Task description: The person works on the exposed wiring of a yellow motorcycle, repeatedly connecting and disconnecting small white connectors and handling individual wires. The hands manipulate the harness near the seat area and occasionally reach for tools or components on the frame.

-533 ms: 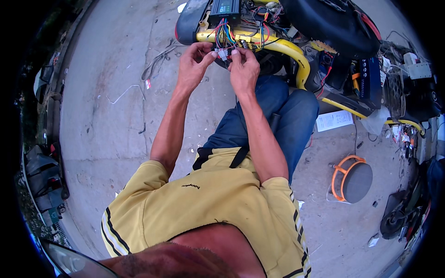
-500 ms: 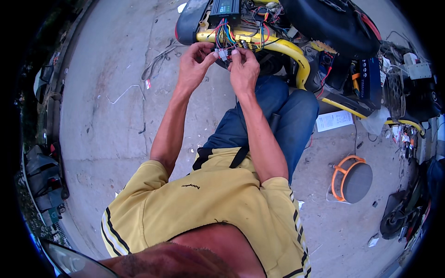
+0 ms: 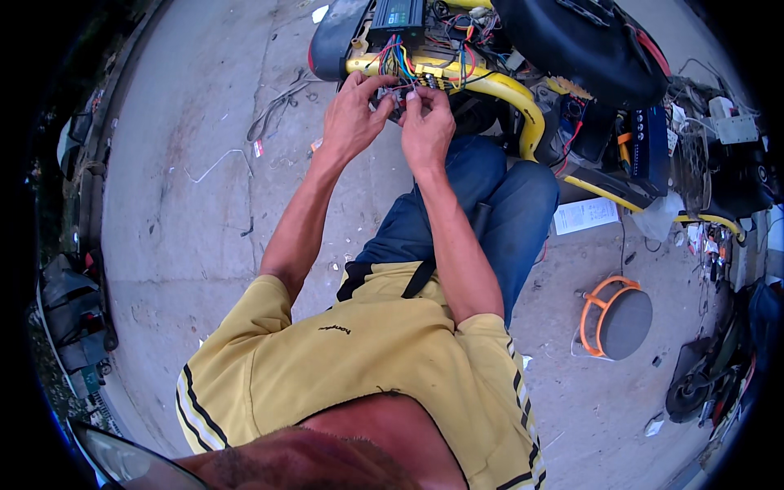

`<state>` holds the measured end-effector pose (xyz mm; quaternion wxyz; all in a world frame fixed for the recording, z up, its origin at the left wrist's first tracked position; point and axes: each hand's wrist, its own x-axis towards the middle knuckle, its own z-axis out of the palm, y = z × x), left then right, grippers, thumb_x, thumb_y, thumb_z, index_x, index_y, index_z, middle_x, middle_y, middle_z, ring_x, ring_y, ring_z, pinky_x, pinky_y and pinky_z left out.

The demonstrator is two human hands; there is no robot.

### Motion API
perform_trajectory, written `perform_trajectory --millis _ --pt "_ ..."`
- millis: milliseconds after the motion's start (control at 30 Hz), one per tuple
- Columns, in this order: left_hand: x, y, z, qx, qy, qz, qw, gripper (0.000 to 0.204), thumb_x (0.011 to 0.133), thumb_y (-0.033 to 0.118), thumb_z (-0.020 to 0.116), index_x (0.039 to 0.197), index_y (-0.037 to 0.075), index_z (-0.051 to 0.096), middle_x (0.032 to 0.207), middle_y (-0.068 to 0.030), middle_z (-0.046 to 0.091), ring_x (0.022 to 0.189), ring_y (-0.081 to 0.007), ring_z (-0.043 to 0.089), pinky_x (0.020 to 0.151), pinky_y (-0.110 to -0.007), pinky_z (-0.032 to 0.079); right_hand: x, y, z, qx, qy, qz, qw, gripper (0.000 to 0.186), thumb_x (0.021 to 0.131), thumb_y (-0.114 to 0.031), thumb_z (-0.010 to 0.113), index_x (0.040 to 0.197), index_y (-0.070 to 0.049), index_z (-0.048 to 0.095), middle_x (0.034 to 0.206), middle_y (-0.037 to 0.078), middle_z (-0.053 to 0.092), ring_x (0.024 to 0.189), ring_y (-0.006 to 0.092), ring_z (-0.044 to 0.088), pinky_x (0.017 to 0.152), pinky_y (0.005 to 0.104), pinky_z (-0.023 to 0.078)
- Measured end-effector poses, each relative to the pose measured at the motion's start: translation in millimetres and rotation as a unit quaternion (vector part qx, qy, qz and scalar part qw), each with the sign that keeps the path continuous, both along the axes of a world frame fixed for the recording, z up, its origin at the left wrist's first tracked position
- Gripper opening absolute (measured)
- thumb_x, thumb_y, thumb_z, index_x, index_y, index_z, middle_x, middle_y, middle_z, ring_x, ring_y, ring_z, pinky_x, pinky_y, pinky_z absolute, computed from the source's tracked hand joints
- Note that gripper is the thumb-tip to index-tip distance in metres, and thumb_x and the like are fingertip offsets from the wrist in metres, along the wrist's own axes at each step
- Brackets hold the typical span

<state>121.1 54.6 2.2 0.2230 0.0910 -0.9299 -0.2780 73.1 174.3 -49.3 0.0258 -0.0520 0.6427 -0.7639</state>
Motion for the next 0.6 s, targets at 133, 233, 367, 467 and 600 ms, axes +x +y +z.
perform_trajectory --millis 133,233,367,467,600 --pt "-1.1 -2.6 1.6 0.013 -0.009 0.000 1.000 0.025 0.092 0.018 0.071 0.115 0.010 0.074 0.099 -0.0089 0.062 0.087 -0.0244 0.067 0.075 -0.039 0.053 0.9 -2.5 -1.4 -0.003 0.002 -0.012 1.000 0.023 0.104 -0.015 0.063 0.116 0.004 0.059 0.084 0.006 0.068 0.058 0.0063 0.058 0.047 0.0224 0.045" --pt "-3.3 -9.2 -8.4 0.057 0.010 -0.015 0.998 0.022 0.092 0.011 0.071 0.113 0.007 0.074 0.098 -0.0093 0.062 0.086 -0.0251 0.066 0.075 -0.038 0.052 3.4 -5.2 1.1 -0.049 -0.011 -0.006 0.999 0.021 0.105 -0.014 0.063 0.115 0.004 0.059 0.083 0.006 0.067 0.057 0.0066 0.057 0.047 0.0222 0.045" --pt "-3.5 -11.0 -9.7 0.063 0.025 -0.032 0.997 0.019 0.092 0.007 0.071 0.111 0.005 0.075 0.096 -0.0097 0.061 0.084 -0.0252 0.064 0.074 -0.037 0.052 7.3 -7.7 5.5 -0.118 -0.055 0.004 0.992 0.020 0.105 -0.013 0.062 0.115 0.004 0.058 0.082 0.006 0.066 0.056 0.0071 0.057 0.046 0.0225 0.044" --pt "-4.2 -12.9 -12.4 0.065 0.046 -0.043 0.996 0.018 0.093 0.006 0.071 0.110 0.004 0.076 0.094 -0.0099 0.060 0.084 -0.0253 0.063 0.074 -0.037 0.051 7.6 -10.3 4.8 -0.141 -0.064 0.004 0.988 0.021 0.104 -0.014 0.063 0.115 0.004 0.059 0.082 0.006 0.067 0.056 0.0074 0.057 0.046 0.0236 0.044" --pt "-4.3 -13.1 -12.3 0.074 0.052 -0.046 0.995 0.018 0.093 0.005 0.070 0.109 0.004 0.076 0.093 -0.0100 0.060 0.084 -0.0255 0.062 0.074 -0.037 0.051 7.2 -11.9 6.4 -0.156 -0.067 0.002 0.986 0.022 0.104 -0.014 0.063 0.114 0.005 0.059 0.087 0.007 0.069 0.057 0.0066 0.058 0.046 0.0225 0.046"
